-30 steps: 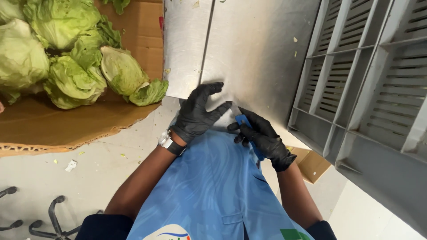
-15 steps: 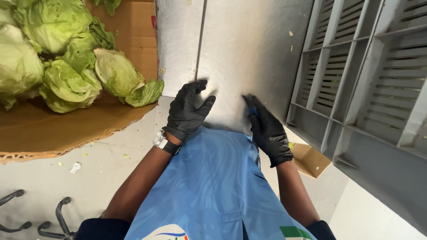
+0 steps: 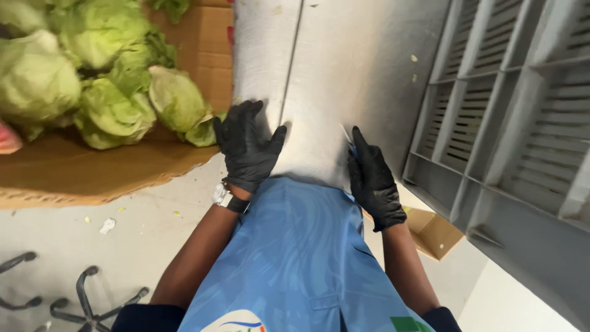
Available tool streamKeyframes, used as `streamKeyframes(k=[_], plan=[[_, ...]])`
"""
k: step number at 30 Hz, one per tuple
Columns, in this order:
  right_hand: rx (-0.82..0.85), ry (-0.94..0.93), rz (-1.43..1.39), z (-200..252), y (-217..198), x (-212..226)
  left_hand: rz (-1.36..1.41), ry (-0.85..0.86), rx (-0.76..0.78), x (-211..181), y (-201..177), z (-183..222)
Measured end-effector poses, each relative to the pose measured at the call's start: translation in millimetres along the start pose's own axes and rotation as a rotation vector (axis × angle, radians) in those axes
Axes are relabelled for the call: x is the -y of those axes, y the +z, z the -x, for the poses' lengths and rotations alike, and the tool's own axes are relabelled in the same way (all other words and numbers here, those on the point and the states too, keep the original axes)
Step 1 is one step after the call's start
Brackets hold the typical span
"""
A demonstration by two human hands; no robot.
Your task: Cleaning and peeling heads of lettuce in a food processing area.
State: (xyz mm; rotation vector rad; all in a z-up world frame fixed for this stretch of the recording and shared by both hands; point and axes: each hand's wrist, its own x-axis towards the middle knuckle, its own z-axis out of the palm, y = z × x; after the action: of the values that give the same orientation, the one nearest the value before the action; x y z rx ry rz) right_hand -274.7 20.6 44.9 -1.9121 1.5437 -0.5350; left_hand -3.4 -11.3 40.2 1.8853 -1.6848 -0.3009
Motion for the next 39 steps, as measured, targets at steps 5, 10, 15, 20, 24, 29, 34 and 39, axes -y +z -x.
streamKeyframes(k=[5,10,15,20,24,29,34,39], plan=[[0.087,-0.04,0.021,-4.2,4.1,7.2,-0.019,-0.1,-0.038,17.6,-9.2,-6.0],[0.194,0.015,0.068,-16.0,0.0,10.4,-0.027,-0.212,-0.157,13.9,-7.9,-35.1],[0.225,-0.027,0.102,-19.0,-5.2,2.5,-0.243,-0.205,-0.185,68.1,52.4,-30.0],[0.162,0.003,0.059,-22.1,-9.6,-0.9,0.014,-0.024,0.034,-12.8,32.6,-5.9],[-0.001,-0.029,0.189,-20.8,-4.4,-26.3,-0.041,0.202,0.133,-57.5,-0.6,-5.3],[-0.091,-0.073,0.159,-17.5,-7.3,-29.4,-0.015,0.106,-0.135,-48.1,-28.7,-12.0],[-0.119,-0.085,0.264,-15.7,-7.1,-40.7,0.145,-0.092,-0.275,-11.6,-15.1,-2.1],[-0.181,-0.101,0.267,-25.8,-19.8,-35.1,0.197,-0.069,-0.243,-12.4,-17.6,-19.4]])
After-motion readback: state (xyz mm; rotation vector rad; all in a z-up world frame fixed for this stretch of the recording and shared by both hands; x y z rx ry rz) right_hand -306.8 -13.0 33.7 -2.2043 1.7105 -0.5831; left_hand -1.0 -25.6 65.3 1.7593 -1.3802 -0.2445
